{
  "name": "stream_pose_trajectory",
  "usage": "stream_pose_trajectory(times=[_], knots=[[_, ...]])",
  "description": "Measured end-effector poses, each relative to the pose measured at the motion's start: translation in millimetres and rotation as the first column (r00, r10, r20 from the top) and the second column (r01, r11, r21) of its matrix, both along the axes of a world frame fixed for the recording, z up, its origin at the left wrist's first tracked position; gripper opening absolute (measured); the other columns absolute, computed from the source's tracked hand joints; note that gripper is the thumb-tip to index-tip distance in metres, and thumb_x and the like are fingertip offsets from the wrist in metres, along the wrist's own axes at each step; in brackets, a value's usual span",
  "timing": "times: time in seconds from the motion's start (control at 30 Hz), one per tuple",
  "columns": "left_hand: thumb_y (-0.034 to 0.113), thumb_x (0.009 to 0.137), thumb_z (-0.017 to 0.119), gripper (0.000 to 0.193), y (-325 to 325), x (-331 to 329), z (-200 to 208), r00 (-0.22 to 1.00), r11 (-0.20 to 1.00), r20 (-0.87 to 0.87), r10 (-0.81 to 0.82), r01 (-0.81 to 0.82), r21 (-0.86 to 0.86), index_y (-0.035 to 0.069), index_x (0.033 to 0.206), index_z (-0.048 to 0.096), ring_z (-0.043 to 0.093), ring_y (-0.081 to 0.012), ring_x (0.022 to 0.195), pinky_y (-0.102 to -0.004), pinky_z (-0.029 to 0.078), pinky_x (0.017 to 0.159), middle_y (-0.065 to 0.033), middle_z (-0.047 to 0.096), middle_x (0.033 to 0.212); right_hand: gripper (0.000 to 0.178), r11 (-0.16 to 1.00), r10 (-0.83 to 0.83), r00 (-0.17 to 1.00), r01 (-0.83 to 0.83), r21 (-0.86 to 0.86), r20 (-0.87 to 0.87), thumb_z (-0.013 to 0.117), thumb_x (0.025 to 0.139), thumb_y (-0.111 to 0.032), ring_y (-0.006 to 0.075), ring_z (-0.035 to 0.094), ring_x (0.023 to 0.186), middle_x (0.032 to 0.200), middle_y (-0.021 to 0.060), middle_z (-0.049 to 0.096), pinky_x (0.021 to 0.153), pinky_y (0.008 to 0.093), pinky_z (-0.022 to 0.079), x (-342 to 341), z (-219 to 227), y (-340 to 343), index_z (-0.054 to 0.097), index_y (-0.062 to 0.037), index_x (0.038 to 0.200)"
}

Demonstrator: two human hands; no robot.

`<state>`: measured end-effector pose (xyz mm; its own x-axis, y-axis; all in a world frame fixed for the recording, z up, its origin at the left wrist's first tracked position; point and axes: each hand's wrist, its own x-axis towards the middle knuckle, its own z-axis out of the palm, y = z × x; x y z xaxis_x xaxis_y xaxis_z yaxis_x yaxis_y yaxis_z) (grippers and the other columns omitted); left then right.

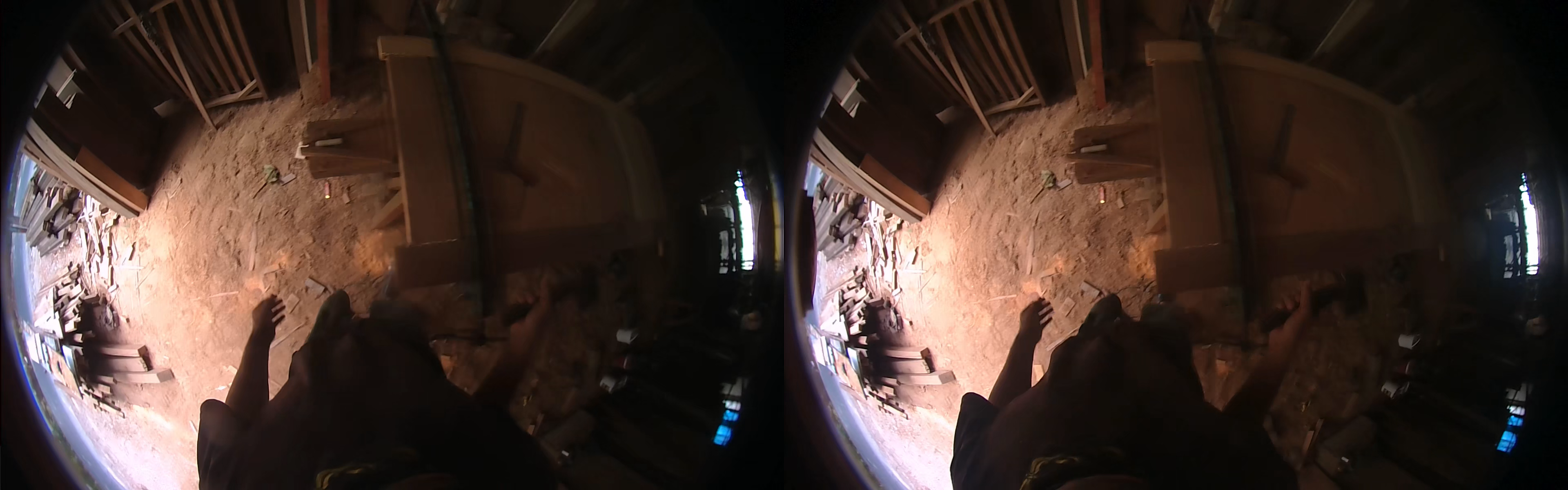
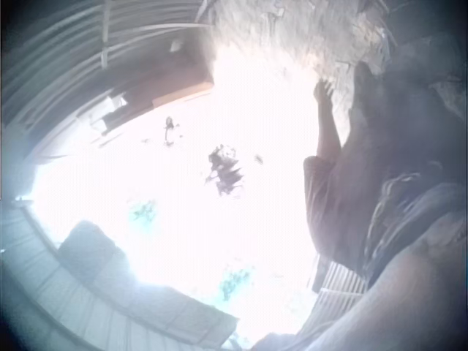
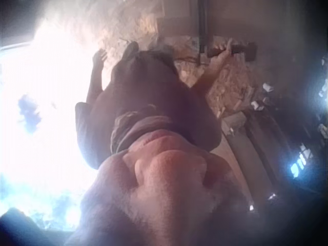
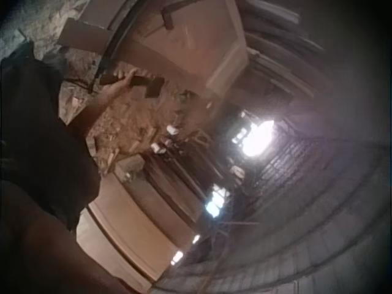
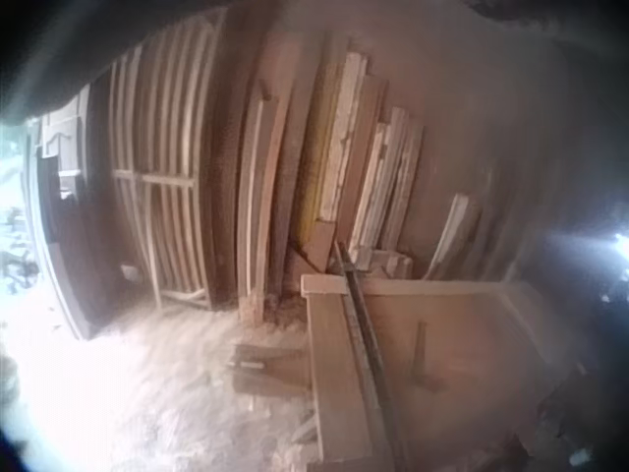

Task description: The person assembles a curved wooden structure by placing planks onto a frame, aligning them, and securing them with a hammer and nails. The person repeatedly positions planks, taps them into place, and hammers nails to fasten the pieces.

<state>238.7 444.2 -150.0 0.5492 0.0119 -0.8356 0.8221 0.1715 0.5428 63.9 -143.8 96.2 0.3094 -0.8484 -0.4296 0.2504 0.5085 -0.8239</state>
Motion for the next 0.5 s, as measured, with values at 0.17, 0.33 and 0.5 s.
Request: stream_pose_trajectory(times=[0.17,0.33,0.5], knots=[[0.034,0.101,0.063,0.046,70.4,68.2,6.1,0.991,0.997,0.126,0.05,-0.057,0.045,0.008,0.139,0.059,0.065,-0.03,0.123,-0.0465,0.052,0.1,-0.0132,0.066,0.135,0.031,0.999,0.015,0.996,-0.019,-0.047,-0.09,0.081,0.093,-0.031,0.0075,0.044,0.059,0.074,-0.0049,0.045,0.053,0.0279,0.041,100.8,15.7,84.5,0.055,-0.015,0.087],[0.031,0.105,0.055,0.039,79.1,96.6,-26.2,0.993,0.993,-0.003,0.117,-0.117,0.009,0.012,0.139,0.06,0.065,-0.0302,0.12,-0.0469,0.055,0.096,-0.0097,0.066,0.134,0.027,0.982,0.177,0.977,-0.183,-0.04,-0.12,0.08,0.093,-0.029,0.0081,0.047,0.06,0.075,-0.0044,0.048,0.053,0.0292,0.042,201.2,17.1,128.3,0.058,-0.0137,0.094],[0.03,0.105,0.056,0.043,76.7,127.6,-26.7,0.998,0.999,-0.052,-0.022,0.02,-0.036,0.006,0.14,0.057,0.064,-0.0325,0.124,-0.0485,0.052,0.103,-0.0125,0.064,0.138,0.027,0.958,0.287,0.956,-0.286,0.029,-0.067,0.08,0.092,-0.028,0.008,0.049,0.058,0.074,-0.0049,0.05,0.054,0.0295,0.043,301.7,-13.0,150.9,0.058,-0.0142,0.095]])
